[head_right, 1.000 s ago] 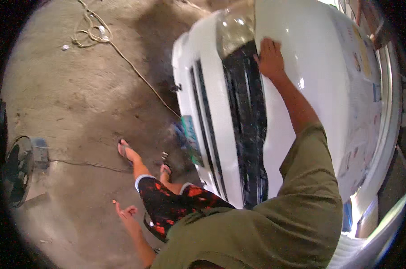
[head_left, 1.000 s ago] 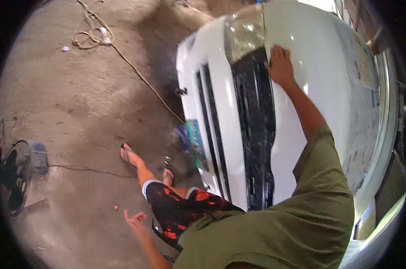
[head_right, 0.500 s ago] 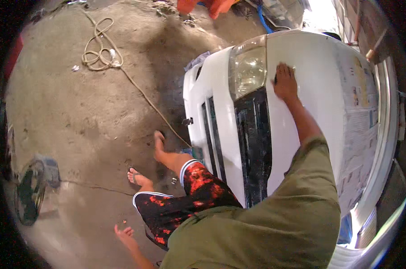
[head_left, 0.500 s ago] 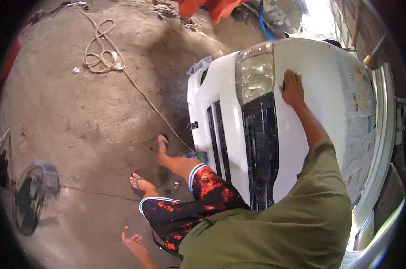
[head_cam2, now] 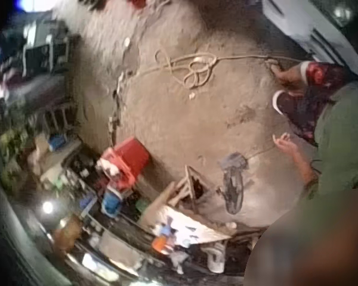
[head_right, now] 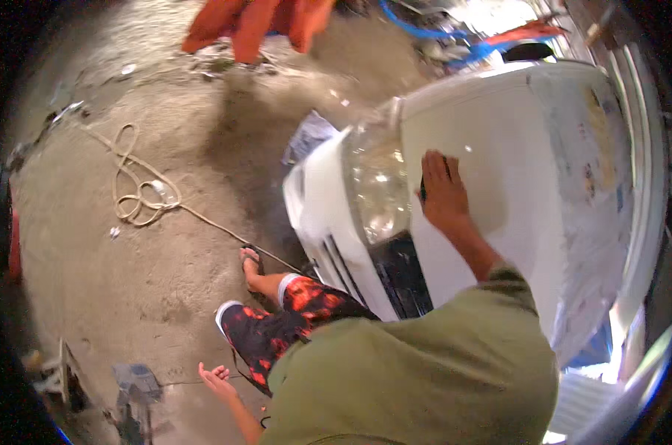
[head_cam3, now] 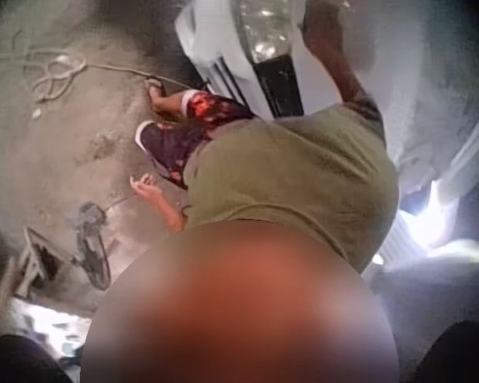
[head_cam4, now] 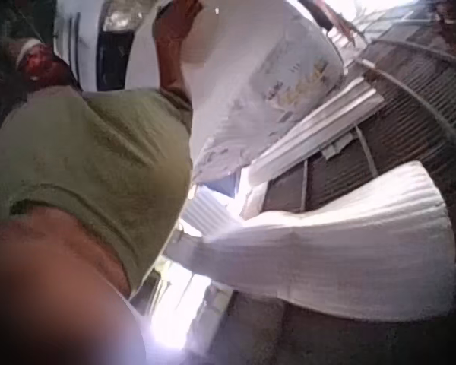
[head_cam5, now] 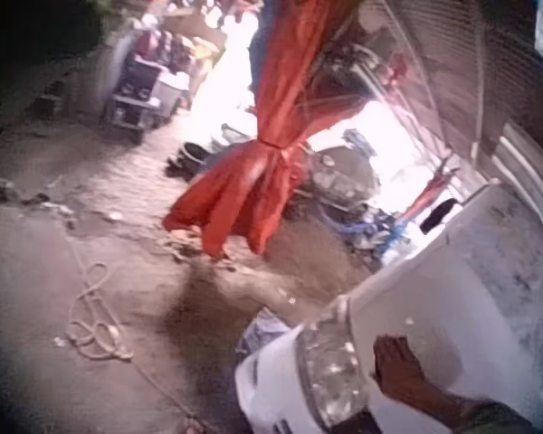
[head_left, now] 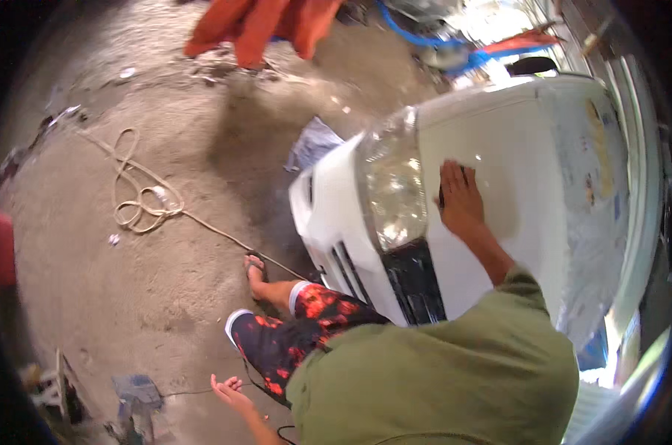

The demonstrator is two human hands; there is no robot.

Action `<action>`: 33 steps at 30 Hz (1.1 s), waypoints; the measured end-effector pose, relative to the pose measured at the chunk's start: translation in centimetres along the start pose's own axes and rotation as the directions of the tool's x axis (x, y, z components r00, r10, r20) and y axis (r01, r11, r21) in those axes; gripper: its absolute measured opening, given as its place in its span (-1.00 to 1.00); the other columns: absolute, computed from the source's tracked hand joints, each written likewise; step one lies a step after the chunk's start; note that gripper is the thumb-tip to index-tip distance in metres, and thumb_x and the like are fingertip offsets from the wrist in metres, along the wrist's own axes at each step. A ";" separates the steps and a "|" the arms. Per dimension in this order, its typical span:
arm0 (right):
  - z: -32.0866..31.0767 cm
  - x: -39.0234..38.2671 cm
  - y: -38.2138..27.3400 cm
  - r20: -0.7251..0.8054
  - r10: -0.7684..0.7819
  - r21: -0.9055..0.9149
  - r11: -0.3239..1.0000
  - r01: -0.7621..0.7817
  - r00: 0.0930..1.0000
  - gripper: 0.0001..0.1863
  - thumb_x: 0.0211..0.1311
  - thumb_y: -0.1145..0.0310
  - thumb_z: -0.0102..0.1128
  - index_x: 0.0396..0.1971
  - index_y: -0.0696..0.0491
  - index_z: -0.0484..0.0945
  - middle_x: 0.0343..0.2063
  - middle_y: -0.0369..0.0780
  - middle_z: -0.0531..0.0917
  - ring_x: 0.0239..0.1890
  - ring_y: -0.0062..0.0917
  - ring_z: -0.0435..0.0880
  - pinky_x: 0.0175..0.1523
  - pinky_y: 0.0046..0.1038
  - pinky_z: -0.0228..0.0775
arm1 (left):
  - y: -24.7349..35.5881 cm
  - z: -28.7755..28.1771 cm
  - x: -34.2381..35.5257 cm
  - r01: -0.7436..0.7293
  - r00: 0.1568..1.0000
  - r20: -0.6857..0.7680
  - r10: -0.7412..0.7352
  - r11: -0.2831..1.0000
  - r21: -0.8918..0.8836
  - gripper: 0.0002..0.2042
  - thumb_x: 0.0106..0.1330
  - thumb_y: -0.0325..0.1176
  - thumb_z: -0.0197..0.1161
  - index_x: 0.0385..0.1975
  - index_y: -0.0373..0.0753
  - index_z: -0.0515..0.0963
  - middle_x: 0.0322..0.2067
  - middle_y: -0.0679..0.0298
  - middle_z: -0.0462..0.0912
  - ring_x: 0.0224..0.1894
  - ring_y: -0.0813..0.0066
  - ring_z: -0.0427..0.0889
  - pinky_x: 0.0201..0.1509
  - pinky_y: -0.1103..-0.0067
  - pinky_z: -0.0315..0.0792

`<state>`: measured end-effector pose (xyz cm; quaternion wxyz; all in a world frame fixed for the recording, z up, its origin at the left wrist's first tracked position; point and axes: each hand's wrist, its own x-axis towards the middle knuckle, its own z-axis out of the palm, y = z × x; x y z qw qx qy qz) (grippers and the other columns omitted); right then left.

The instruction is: Sand the front hood of a white car using sandpaper and water.

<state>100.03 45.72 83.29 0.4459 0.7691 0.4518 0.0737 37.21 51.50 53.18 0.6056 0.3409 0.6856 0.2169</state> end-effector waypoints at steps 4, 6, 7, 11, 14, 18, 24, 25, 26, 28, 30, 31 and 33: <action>-1.1 -6.5 4.3 0.063 0.084 0.230 0.969 -0.096 0.995 -0.28 0.23 0.14 0.11 0.29 0.27 0.22 0.33 -0.03 0.26 0.43 -0.26 0.10 0.50 -0.13 -0.24 | 5.3 3.5 2.8 0.018 0.993 0.117 -0.029 0.995 0.094 -0.51 0.53 -0.02 -0.19 0.35 -0.10 0.13 -0.41 0.27 0.51 -0.48 0.58 0.41 -0.37 0.64 0.35; -2.1 -3.5 3.9 0.081 0.100 0.286 0.951 -0.119 0.992 -0.33 0.24 0.19 0.10 0.27 0.27 0.25 0.32 -0.03 0.28 0.42 -0.24 0.11 0.49 -0.13 -0.19 | 10.4 5.2 8.7 -0.035 0.967 0.253 0.005 0.993 0.115 -0.52 0.54 -0.03 -0.21 0.35 -0.12 0.13 -0.42 0.28 0.51 -0.49 0.59 0.40 -0.36 0.64 0.34; -1.9 1.2 5.0 0.031 0.124 0.312 0.941 -0.127 0.992 -0.36 0.25 0.21 0.08 0.26 0.27 0.27 0.31 -0.03 0.29 0.42 -0.24 0.11 0.49 -0.13 -0.17 | 15.1 9.0 11.1 -0.141 0.946 0.312 0.091 0.980 0.142 -0.52 0.54 -0.05 -0.20 0.34 -0.17 0.15 -0.40 0.25 0.52 -0.45 0.56 0.43 -0.31 0.61 0.37; -2.2 1.5 5.7 -0.047 0.296 0.444 0.862 -0.246 0.954 -0.38 0.26 0.21 0.08 0.24 0.27 0.30 0.31 0.00 0.28 0.40 -0.20 0.17 0.48 -0.10 -0.15 | 26.7 15.8 16.4 -0.406 0.847 0.453 0.280 0.890 0.209 -0.53 0.54 -0.08 -0.16 0.31 -0.22 0.21 -0.45 0.26 0.51 -0.43 0.55 0.45 -0.29 0.59 0.39; -2.0 -10.1 6.8 0.068 0.427 0.357 0.833 -0.422 0.902 -0.30 0.21 0.17 0.14 0.26 0.27 0.25 0.34 0.02 0.22 0.40 -0.16 0.16 0.48 -0.05 -0.15 | 32.0 14.5 17.7 -0.439 0.831 0.478 0.284 0.863 0.252 -0.49 0.52 0.01 -0.17 0.30 -0.19 0.21 -0.46 0.33 0.51 -0.44 0.61 0.42 -0.37 0.67 0.31; -2.9 -5.4 9.0 0.019 0.613 0.446 0.702 -0.556 0.790 -0.24 0.16 0.17 0.20 0.27 0.27 0.20 0.32 0.01 0.24 0.40 -0.12 0.15 0.46 -0.02 -0.13 | 37.5 20.4 22.3 -0.510 0.777 0.564 0.279 0.803 0.306 -0.51 0.52 -0.02 -0.14 0.29 -0.21 0.22 -0.47 0.34 0.50 -0.43 0.60 0.44 -0.37 0.64 0.33; -4.7 2.6 13.5 -0.028 0.642 0.450 0.692 -0.564 0.766 -0.31 0.20 0.15 0.13 0.26 0.22 0.27 0.33 -0.04 0.26 0.40 -0.19 0.16 0.49 -0.13 -0.15 | 47.1 27.1 22.0 -0.753 0.457 0.800 0.389 0.648 0.115 -0.54 0.53 -0.17 -0.14 0.32 -0.24 0.19 -0.45 0.28 0.53 -0.38 0.53 0.46 -0.32 0.60 0.37; -3.1 -0.3 11.7 0.009 0.670 0.489 0.644 -0.588 0.742 -0.22 0.14 0.18 0.22 0.29 0.26 0.19 0.34 -0.05 0.23 0.43 -0.20 0.11 0.50 -0.11 -0.18 | 47.7 26.6 21.9 -0.758 0.473 0.789 0.392 0.637 0.138 -0.54 0.52 -0.16 -0.13 0.32 -0.24 0.20 -0.44 0.26 0.54 -0.39 0.52 0.47 -0.31 0.60 0.38; -3.4 -3.2 10.2 0.027 0.667 0.476 0.646 -0.597 0.744 -0.26 0.17 0.18 0.17 0.29 0.25 0.21 0.34 -0.04 0.24 0.42 -0.20 0.11 0.49 -0.12 -0.17 | 48.3 25.5 21.9 -0.761 0.498 0.773 0.393 0.626 0.172 -0.53 0.52 -0.15 -0.13 0.32 -0.25 0.20 -0.44 0.25 0.55 -0.40 0.50 0.48 -0.30 0.59 0.39; -4.1 -4.4 9.2 0.057 0.674 0.460 0.637 -0.619 0.736 -0.30 0.21 0.18 0.13 0.28 0.25 0.23 0.33 -0.03 0.25 0.42 -0.20 0.12 0.49 -0.14 -0.16 | 48.8 24.4 21.3 -0.768 0.516 0.757 0.402 0.609 0.199 -0.52 0.52 -0.11 -0.15 0.31 -0.25 0.21 -0.45 0.23 0.55 -0.41 0.50 0.49 -0.30 0.59 0.41; -4.1 -2.0 10.4 0.020 0.742 0.459 0.588 -0.666 0.670 -0.28 0.21 0.16 0.13 0.29 0.27 0.21 0.34 -0.03 0.24 0.42 -0.19 0.10 0.49 -0.13 -0.17 | 49.1 24.5 21.1 -0.756 0.549 0.754 0.360 0.600 0.263 -0.52 0.53 -0.11 -0.17 0.31 -0.27 0.21 -0.44 0.20 0.56 -0.43 0.48 0.50 -0.30 0.59 0.42; -4.7 1.5 12.5 0.074 0.734 0.417 0.592 -0.690 0.675 -0.27 0.23 0.11 0.11 0.28 0.28 0.22 0.34 -0.03 0.23 0.42 -0.17 0.09 0.49 -0.14 -0.18 | 48.7 25.0 22.1 -0.738 0.576 0.749 0.327 0.602 0.304 -0.50 0.53 -0.09 -0.18 0.32 -0.28 0.19 -0.40 0.18 0.58 -0.40 0.48 0.50 -0.27 0.56 0.42; -3.5 6.7 15.9 0.016 0.765 0.362 0.596 -0.716 0.644 -0.28 0.23 0.09 0.10 0.27 0.27 0.24 0.34 -0.04 0.23 0.42 -0.21 0.09 0.49 -0.16 -0.19 | 49.0 27.9 20.7 -0.729 0.542 0.778 0.317 0.638 0.248 -0.49 0.53 -0.07 -0.15 0.32 -0.27 0.19 -0.40 0.21 0.56 -0.40 0.52 0.48 -0.26 0.58 0.41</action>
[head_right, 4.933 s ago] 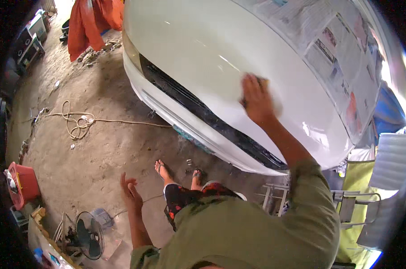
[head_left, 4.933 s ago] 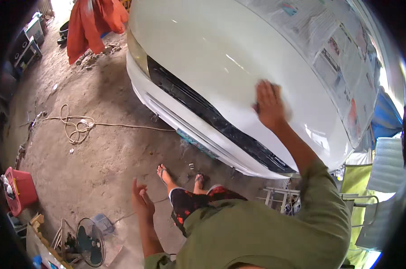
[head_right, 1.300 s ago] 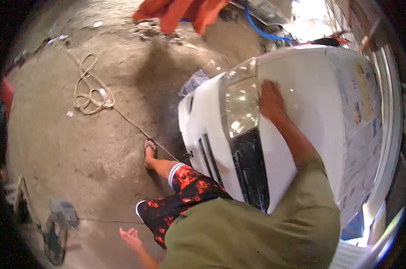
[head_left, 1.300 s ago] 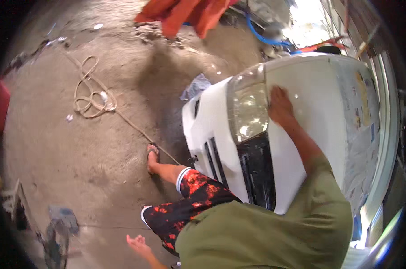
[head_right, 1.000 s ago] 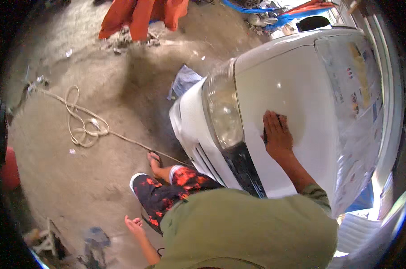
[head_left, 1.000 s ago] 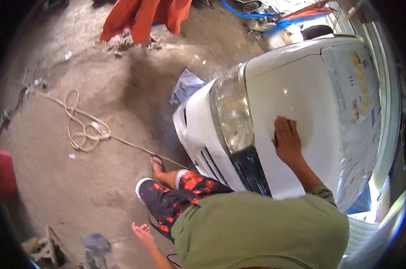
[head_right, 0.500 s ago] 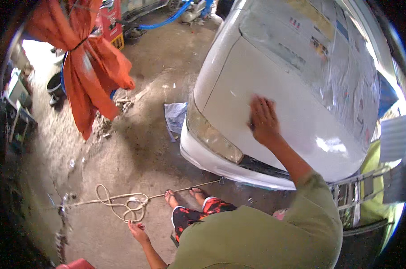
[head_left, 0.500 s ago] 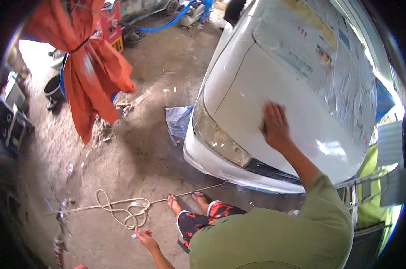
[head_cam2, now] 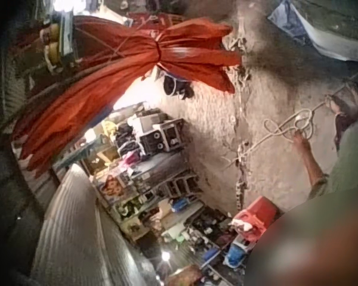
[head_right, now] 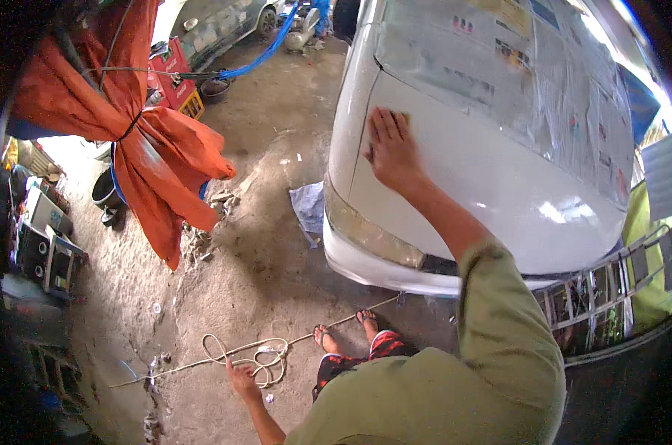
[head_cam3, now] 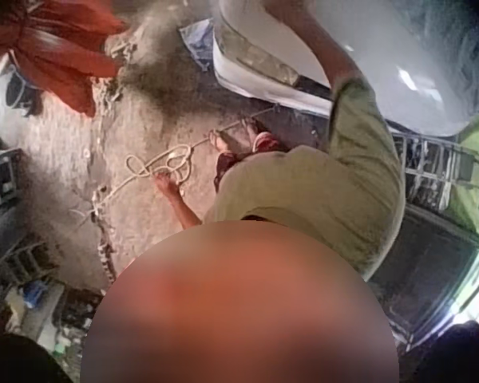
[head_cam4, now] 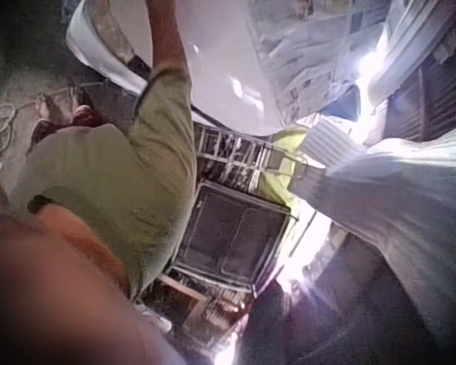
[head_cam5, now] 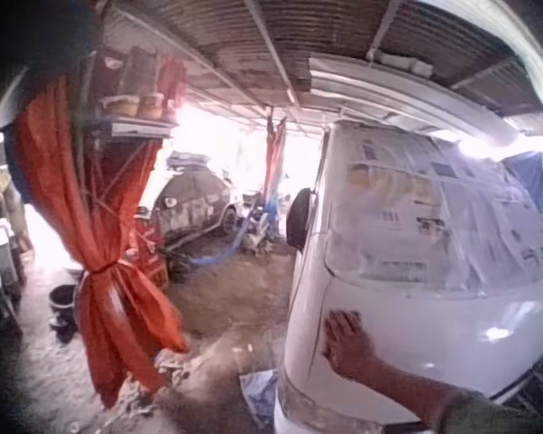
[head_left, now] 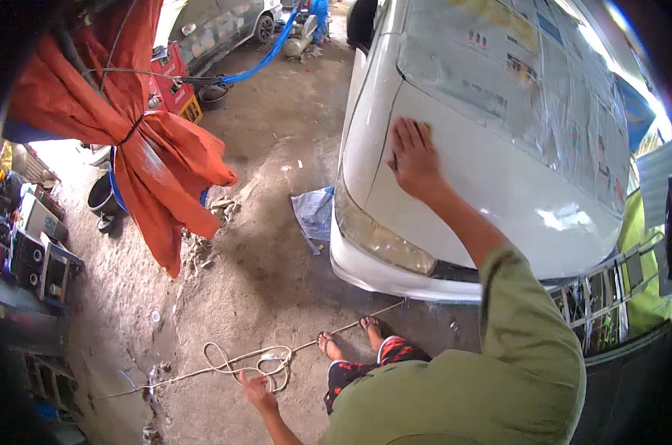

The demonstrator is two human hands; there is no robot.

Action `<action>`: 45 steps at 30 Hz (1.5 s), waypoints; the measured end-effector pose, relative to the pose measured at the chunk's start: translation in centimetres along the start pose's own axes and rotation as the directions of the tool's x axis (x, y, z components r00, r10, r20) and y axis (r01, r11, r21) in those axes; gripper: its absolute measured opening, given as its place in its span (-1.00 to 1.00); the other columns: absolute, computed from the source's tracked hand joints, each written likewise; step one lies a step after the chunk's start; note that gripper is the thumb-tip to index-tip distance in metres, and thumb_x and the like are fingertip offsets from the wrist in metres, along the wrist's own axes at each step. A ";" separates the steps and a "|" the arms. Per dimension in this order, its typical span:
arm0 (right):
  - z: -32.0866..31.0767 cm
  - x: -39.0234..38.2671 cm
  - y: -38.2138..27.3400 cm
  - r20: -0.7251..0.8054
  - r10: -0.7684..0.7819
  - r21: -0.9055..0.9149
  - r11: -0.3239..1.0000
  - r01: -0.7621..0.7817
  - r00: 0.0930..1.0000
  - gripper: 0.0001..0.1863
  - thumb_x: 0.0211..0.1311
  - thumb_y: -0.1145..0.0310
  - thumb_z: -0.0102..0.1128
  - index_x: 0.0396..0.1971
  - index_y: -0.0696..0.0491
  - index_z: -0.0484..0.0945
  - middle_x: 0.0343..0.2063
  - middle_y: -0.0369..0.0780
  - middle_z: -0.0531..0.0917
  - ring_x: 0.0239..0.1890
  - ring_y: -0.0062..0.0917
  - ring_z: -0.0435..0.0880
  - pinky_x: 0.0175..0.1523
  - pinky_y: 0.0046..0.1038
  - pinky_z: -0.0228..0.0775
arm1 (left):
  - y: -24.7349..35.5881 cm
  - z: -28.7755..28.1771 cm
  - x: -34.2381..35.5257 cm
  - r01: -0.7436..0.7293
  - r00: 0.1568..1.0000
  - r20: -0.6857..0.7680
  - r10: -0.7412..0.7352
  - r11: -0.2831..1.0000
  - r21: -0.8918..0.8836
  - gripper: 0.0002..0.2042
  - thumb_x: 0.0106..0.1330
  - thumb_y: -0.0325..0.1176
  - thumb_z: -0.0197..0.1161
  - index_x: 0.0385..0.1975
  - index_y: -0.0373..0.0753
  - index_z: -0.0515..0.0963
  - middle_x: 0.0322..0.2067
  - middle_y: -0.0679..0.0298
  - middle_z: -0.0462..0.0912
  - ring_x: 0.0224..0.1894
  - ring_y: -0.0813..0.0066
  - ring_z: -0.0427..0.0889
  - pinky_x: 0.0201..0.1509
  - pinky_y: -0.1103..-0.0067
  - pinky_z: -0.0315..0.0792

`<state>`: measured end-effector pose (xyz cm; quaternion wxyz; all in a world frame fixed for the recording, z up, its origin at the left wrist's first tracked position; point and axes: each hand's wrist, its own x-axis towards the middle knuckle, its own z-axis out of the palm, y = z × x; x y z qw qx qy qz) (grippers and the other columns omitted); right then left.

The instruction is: Sand the front hood of a white car using sandpaper and water.

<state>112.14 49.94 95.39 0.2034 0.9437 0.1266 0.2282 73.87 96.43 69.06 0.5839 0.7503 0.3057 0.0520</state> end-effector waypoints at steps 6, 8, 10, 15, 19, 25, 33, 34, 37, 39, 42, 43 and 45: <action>-1.0 -10.6 -0.4 0.127 -0.025 0.058 0.998 0.018 0.992 -0.24 0.21 0.03 0.11 0.29 0.22 0.25 0.36 -0.09 0.22 0.45 -0.29 0.04 0.51 -0.17 -0.22 | 1.4 -1.8 -0.3 -0.098 0.994 0.063 0.094 0.993 0.065 -0.42 0.50 0.06 -0.18 0.34 -0.24 0.16 -0.37 0.17 0.58 -0.35 0.43 0.52 -0.18 0.50 0.43; -0.9 -11.1 0.1 0.119 -0.014 0.023 1.000 0.012 0.993 -0.25 0.22 0.02 0.10 0.29 0.21 0.24 0.36 -0.08 0.22 0.45 -0.28 0.05 0.51 -0.17 -0.24 | 1.9 -2.4 -1.0 -0.083 0.995 0.071 0.077 0.993 0.089 -0.41 0.50 0.08 -0.17 0.34 -0.24 0.16 -0.38 0.17 0.58 -0.35 0.43 0.52 -0.18 0.50 0.43; -0.4 -7.9 -0.3 0.112 0.027 -0.052 0.998 -0.021 0.993 -0.25 0.25 0.00 0.06 0.30 0.21 0.24 0.36 -0.07 0.22 0.45 -0.26 0.06 0.52 -0.17 -0.27 | 2.2 -1.6 -0.2 -0.003 0.997 0.078 -0.001 0.999 0.049 -0.37 0.48 0.12 -0.16 0.34 -0.25 0.15 -0.36 0.16 0.58 -0.34 0.44 0.52 -0.18 0.52 0.43; -0.3 2.6 -3.0 0.087 0.116 -0.085 0.990 -0.108 0.990 -0.29 0.32 -0.01 -0.05 0.30 0.20 0.24 0.37 -0.10 0.20 0.45 -0.30 0.05 0.52 -0.17 -0.30 | 5.8 -0.5 3.0 -0.166 0.974 0.146 0.175 0.984 -0.070 -0.35 0.47 0.14 -0.15 0.36 -0.25 0.13 -0.32 0.14 0.58 -0.31 0.44 0.53 -0.15 0.52 0.43; 1.0 -9.4 -1.0 0.076 0.059 -0.025 0.998 -0.057 0.995 -0.29 0.31 0.05 -0.03 0.34 0.18 0.19 0.40 -0.14 0.16 0.46 -0.33 0.02 0.52 -0.17 -0.29 | 7.0 -2.2 2.5 -0.148 0.984 0.103 0.146 0.989 0.011 -0.34 0.46 0.15 -0.15 0.36 -0.25 0.14 -0.31 0.13 0.58 -0.30 0.42 0.54 -0.13 0.51 0.44; 1.5 -4.7 -2.1 0.050 0.051 0.087 0.995 -0.055 0.997 -0.27 0.19 0.20 0.12 0.33 0.20 0.19 0.39 -0.13 0.18 0.47 -0.32 0.02 0.51 -0.16 -0.24 | 4.5 -0.4 3.6 -0.158 0.974 0.174 0.146 0.986 0.057 -0.36 0.49 0.11 -0.19 0.34 -0.30 0.15 -0.31 0.12 0.60 -0.28 0.39 0.57 -0.14 0.50 0.45; 0.5 -13.5 1.5 0.153 -0.101 -0.046 0.993 0.109 0.983 -0.32 0.30 0.09 -0.05 0.36 0.11 0.18 0.40 -0.17 0.17 0.47 -0.33 0.01 0.53 -0.18 -0.35 | 3.8 0.1 1.1 -0.188 0.945 0.285 0.158 0.979 0.082 -0.36 0.49 0.11 -0.18 0.34 -0.29 0.14 -0.29 0.13 0.61 -0.27 0.36 0.58 -0.13 0.53 0.45; 0.9 -13.8 2.2 0.183 -0.095 -0.140 0.983 0.122 0.979 -0.30 0.29 0.07 -0.02 0.37 0.09 0.16 0.40 -0.17 0.16 0.47 -0.33 -0.01 0.53 -0.17 -0.37 | 2.9 0.9 1.3 -0.102 0.961 0.259 0.102 0.995 -0.013 -0.37 0.48 0.11 -0.17 0.34 -0.29 0.15 -0.28 0.13 0.61 -0.27 0.35 0.57 -0.13 0.54 0.45; 0.8 -4.2 -3.4 0.287 -0.005 -0.051 0.998 0.021 0.958 -0.27 0.30 -0.01 -0.05 0.37 0.09 0.15 0.42 -0.20 0.12 0.49 -0.33 -0.06 0.53 -0.11 -0.43 | 5.0 4.9 4.1 -0.213 0.951 0.212 0.227 0.973 -0.087 -0.37 0.48 0.11 -0.16 0.34 -0.28 0.15 -0.21 0.11 0.60 -0.19 0.34 0.57 -0.10 0.53 0.46; 3.8 -0.3 -6.2 0.117 -0.008 -0.138 0.990 0.024 0.993 -0.26 0.31 -0.06 -0.11 0.37 0.09 0.16 0.41 -0.20 0.16 0.49 -0.34 -0.07 0.53 -0.13 -0.45 | 9.0 7.1 5.1 -0.380 0.897 0.233 0.376 0.924 -0.030 -0.36 0.48 0.13 -0.17 0.34 -0.28 0.14 -0.20 0.11 0.60 -0.17 0.34 0.56 -0.07 0.51 0.46; 3.2 -4.6 -2.7 0.075 -0.078 0.086 0.994 0.072 0.994 -0.33 0.30 0.07 -0.02 0.34 0.09 0.21 0.39 -0.18 0.19 0.47 -0.36 0.01 0.52 -0.14 -0.27 | 14.4 6.6 3.6 -0.418 0.866 0.252 0.431 0.902 -0.106 -0.36 0.49 0.14 -0.21 0.34 -0.26 0.15 -0.20 0.11 0.59 -0.15 0.34 0.56 -0.02 0.43 0.44; 1.6 -8.4 -1.1 0.076 -0.072 0.132 0.989 0.062 0.994 -0.34 0.29 0.12 0.02 0.34 0.09 0.22 0.39 -0.18 0.19 0.46 -0.37 0.04 0.52 -0.14 -0.21 | 13.4 4.3 2.8 -0.398 0.881 0.232 0.412 0.911 -0.104 -0.35 0.49 0.15 -0.22 0.34 -0.26 0.15 -0.22 0.11 0.59 -0.17 0.34 0.56 -0.01 0.41 0.43; 0.3 -14.5 2.1 0.027 -0.059 -0.005 0.998 0.059 0.998 -0.32 0.23 0.19 0.11 0.33 0.12 0.23 0.39 -0.18 0.18 0.45 -0.36 0.06 0.50 -0.12 -0.13 | 11.2 0.4 2.0 -0.402 0.885 0.246 0.396 0.915 -0.026 -0.36 0.49 0.13 -0.22 0.33 -0.28 0.15 -0.26 0.14 0.59 -0.20 0.36 0.57 0.00 0.42 0.42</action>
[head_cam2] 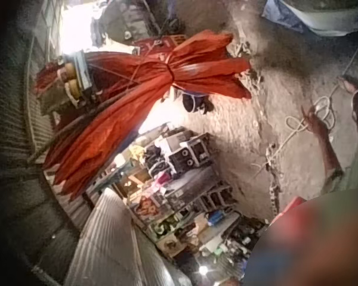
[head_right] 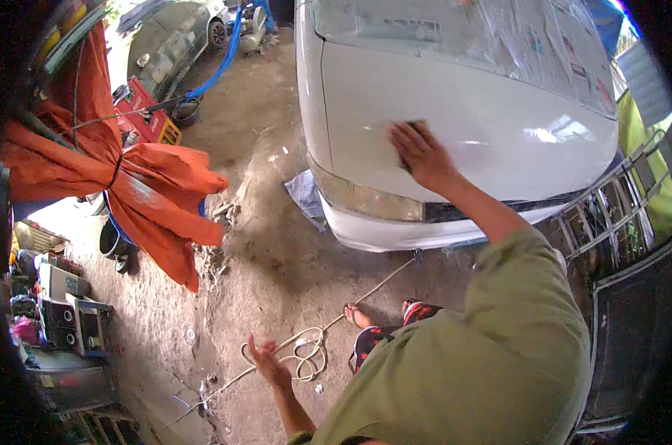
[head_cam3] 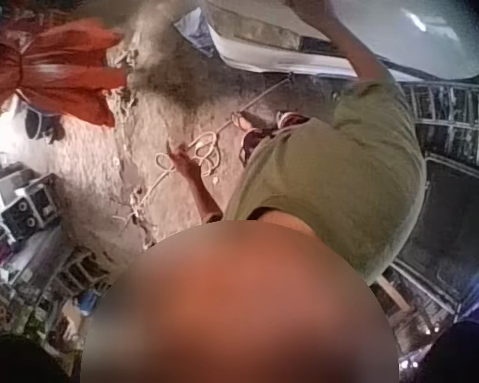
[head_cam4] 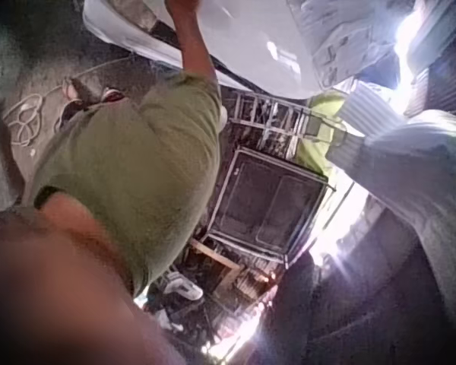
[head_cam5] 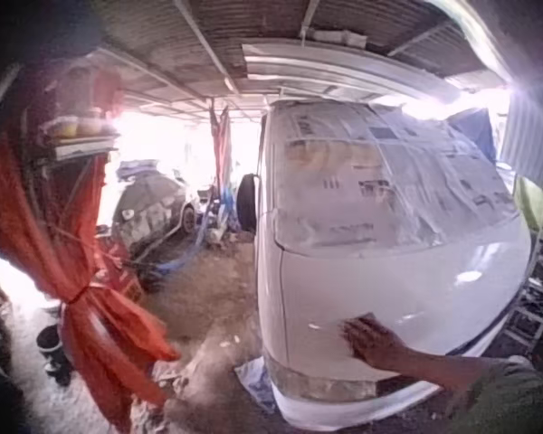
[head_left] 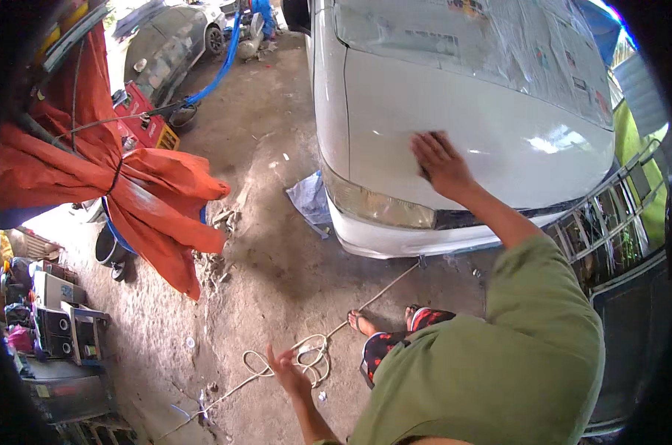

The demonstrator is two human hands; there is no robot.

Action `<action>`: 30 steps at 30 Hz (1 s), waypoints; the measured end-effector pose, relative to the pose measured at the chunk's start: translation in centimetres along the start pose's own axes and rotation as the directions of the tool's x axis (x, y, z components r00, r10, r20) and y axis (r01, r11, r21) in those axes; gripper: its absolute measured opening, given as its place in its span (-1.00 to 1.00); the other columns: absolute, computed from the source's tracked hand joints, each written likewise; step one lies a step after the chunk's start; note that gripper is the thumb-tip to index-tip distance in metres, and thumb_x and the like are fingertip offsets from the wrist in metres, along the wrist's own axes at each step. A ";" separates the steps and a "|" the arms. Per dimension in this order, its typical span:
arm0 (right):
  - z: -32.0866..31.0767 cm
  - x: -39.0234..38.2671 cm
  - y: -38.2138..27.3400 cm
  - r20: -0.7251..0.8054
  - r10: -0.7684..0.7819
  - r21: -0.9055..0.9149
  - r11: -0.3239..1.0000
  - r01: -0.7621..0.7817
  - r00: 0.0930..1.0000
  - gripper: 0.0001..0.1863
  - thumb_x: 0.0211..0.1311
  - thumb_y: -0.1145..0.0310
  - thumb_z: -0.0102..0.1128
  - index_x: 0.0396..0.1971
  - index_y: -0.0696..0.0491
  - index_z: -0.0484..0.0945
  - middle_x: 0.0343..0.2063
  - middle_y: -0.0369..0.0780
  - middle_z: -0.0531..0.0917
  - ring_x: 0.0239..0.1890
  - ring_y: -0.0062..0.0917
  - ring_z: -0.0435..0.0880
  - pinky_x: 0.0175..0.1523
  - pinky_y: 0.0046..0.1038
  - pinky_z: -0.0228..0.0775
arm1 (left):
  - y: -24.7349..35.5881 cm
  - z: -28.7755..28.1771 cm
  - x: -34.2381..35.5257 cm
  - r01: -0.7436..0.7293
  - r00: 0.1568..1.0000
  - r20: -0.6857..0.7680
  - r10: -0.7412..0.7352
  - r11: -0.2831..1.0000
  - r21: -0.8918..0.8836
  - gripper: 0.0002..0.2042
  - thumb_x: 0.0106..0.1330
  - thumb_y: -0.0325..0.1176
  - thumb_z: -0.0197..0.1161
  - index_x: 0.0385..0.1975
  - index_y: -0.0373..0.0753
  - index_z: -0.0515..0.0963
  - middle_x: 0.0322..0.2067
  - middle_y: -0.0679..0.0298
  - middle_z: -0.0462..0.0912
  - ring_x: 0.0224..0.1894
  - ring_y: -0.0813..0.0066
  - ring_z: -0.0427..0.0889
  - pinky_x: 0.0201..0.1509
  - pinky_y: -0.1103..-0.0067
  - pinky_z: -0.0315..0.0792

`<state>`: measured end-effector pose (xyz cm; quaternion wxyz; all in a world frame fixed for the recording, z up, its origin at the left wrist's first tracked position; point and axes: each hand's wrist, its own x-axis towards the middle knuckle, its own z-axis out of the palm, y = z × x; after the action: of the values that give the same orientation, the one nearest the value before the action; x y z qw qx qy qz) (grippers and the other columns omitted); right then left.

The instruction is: Sand the front hood of a white car using sandpaper and water.

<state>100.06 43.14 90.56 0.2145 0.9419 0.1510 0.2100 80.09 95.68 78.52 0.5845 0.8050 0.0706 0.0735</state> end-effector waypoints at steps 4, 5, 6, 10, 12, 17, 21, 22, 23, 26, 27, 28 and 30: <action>0.9 2.4 -2.4 0.094 0.101 0.101 0.989 -0.110 0.990 -0.26 0.24 0.14 0.10 0.36 0.16 0.15 0.41 -0.18 0.13 0.47 -0.33 0.00 0.53 -0.14 -0.29 | -1.5 1.5 2.7 -0.045 0.999 -0.019 0.043 0.996 -0.081 -0.39 0.50 0.09 -0.18 0.30 -0.31 0.19 -0.21 0.16 0.59 -0.20 0.42 0.56 -0.01 0.46 0.42; 1.7 6.7 -4.3 0.098 0.080 0.200 0.975 -0.099 0.992 -0.24 0.25 0.12 0.08 0.37 0.17 0.12 0.42 -0.18 0.11 0.48 -0.31 -0.05 0.54 -0.15 -0.36 | -0.3 4.1 5.0 -0.165 0.986 -0.031 0.162 0.977 -0.136 -0.43 0.52 0.05 -0.19 0.31 -0.28 0.18 -0.21 0.15 0.60 -0.22 0.38 0.56 -0.02 0.46 0.42; 3.8 9.5 -5.6 0.080 0.086 0.243 0.964 -0.103 0.993 -0.23 0.29 0.07 0.01 0.40 0.16 0.05 0.45 -0.18 0.05 0.50 -0.31 -0.14 0.54 -0.16 -0.48 | 4.2 5.8 7.1 -0.138 0.978 0.152 0.141 0.990 -0.033 -0.46 0.51 -0.02 -0.16 0.32 -0.28 0.17 -0.15 0.10 0.59 -0.14 0.30 0.57 0.09 0.43 0.39; 3.5 9.7 -5.9 -0.057 0.065 0.324 0.945 -0.043 0.996 -0.34 0.24 0.19 0.09 0.31 0.13 0.23 0.37 -0.16 0.21 0.46 -0.34 0.04 0.53 -0.25 -0.27 | 10.2 7.5 10.1 -0.760 0.639 0.371 0.674 0.628 0.168 -0.49 0.48 -0.14 -0.12 0.33 -0.31 0.14 -0.16 0.03 0.63 -0.06 0.08 0.58 0.04 0.28 0.40; 2.0 1.3 -1.0 -0.066 0.214 0.445 0.881 -0.163 0.975 -0.35 0.12 0.37 0.19 0.27 0.09 0.31 0.31 -0.14 0.31 0.41 -0.29 0.16 0.49 -0.28 -0.04 | 8.1 4.7 7.3 -0.608 0.766 0.374 0.522 0.777 0.162 -0.53 0.47 -0.22 -0.11 0.31 -0.30 0.19 -0.17 0.05 0.64 -0.15 0.09 0.61 -0.08 0.28 0.44; 0.8 -31.3 12.9 0.276 0.885 0.044 0.379 -0.924 0.376 -0.35 0.17 0.48 0.11 0.30 0.13 0.19 0.23 0.00 0.38 0.29 -0.08 0.32 0.32 -0.17 0.22 | 1.7 0.1 -1.3 -0.246 0.936 0.326 0.133 0.909 0.335 -0.57 0.49 -0.19 -0.07 0.24 -0.30 0.32 -0.34 0.10 0.65 -0.32 0.23 0.65 -0.23 0.38 0.48; -2.6 -66.9 14.1 0.776 0.628 -0.331 0.330 -0.884 -0.056 -0.61 0.24 0.33 0.07 0.02 0.20 0.50 0.07 0.05 0.53 0.09 -0.06 0.53 0.18 -0.17 0.36 | 0.7 4.5 -6.2 -0.089 0.962 0.272 0.008 0.954 0.285 -0.64 0.48 -0.30 -0.07 0.20 -0.28 0.38 -0.37 0.15 0.63 -0.34 0.43 0.61 -0.19 0.53 0.49; -2.7 -75.1 7.7 0.785 0.613 -0.332 0.294 -0.896 -0.090 -0.61 0.24 0.31 0.07 0.01 0.19 0.50 0.05 0.04 0.54 0.08 -0.07 0.53 0.16 -0.16 0.37 | -0.4 7.0 -6.5 -0.122 0.960 0.272 0.064 0.971 0.204 -0.66 0.46 -0.32 -0.04 0.15 -0.29 0.43 -0.36 0.13 0.64 -0.32 0.42 0.61 -0.19 0.52 0.50; -3.9 -82.1 3.9 0.778 0.610 -0.362 0.246 -0.899 -0.147 -0.61 0.24 0.29 0.07 0.00 0.19 0.50 0.04 0.02 0.54 0.08 -0.08 0.54 0.14 -0.16 0.38 | -0.7 10.2 -6.4 -0.149 0.950 0.292 0.114 0.984 0.100 -0.69 0.45 -0.34 -0.01 0.10 -0.30 0.47 -0.35 0.12 0.65 -0.30 0.42 0.62 -0.19 0.52 0.51; -1.3 -89.5 -23.0 0.810 0.525 -0.352 0.078 -0.933 -0.262 -0.61 0.25 0.23 0.06 -0.03 0.17 0.50 0.00 -0.01 0.55 0.06 -0.11 0.54 0.08 -0.15 0.41 | 10.5 20.8 -6.5 -0.554 0.771 0.519 0.370 0.791 0.258 -0.77 0.34 -0.43 0.14 -0.06 -0.34 0.56 -0.23 0.05 0.68 -0.24 0.13 0.65 -0.11 0.42 0.52; -0.4 -90.2 -27.9 0.818 0.499 -0.355 0.047 -0.934 -0.286 -0.61 0.25 0.21 0.06 -0.04 0.16 0.49 -0.02 -0.03 0.55 0.05 -0.12 0.54 0.06 -0.15 0.42 | 13.0 23.6 -6.6 -0.707 0.643 0.575 0.506 0.681 0.190 -0.78 0.31 -0.45 0.17 -0.08 -0.34 0.57 -0.20 0.05 0.67 -0.21 0.11 0.64 -0.08 0.42 0.51; -1.4 -94.3 -29.9 0.814 0.468 -0.384 -0.013 -0.923 -0.345 -0.61 0.25 0.20 0.06 -0.05 0.16 0.49 -0.03 -0.04 0.55 0.04 -0.13 0.54 0.03 -0.14 0.43 | 15.7 26.8 -7.1 -0.696 0.595 0.625 0.505 0.713 0.087 -0.78 0.32 -0.46 0.15 -0.08 -0.36 0.56 -0.21 0.05 0.67 -0.18 0.13 0.64 -0.06 0.40 0.51; -3.6 -95.0 -38.3 0.824 0.364 -0.407 -0.150 -0.901 -0.433 -0.61 0.26 0.16 0.05 -0.07 0.15 0.49 -0.06 -0.06 0.56 0.03 -0.15 0.55 -0.01 -0.14 0.45 | 22.1 30.8 -9.9 -0.703 0.499 0.702 0.508 0.711 -0.014 -0.78 0.32 -0.47 0.14 -0.09 -0.37 0.56 -0.22 0.06 0.67 -0.16 0.15 0.64 -0.04 0.37 0.50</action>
<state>8.61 41.86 44.17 -0.2476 0.6901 -0.6355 -0.2420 77.16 58.22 89.71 0.3873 0.8198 -0.4212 -0.0243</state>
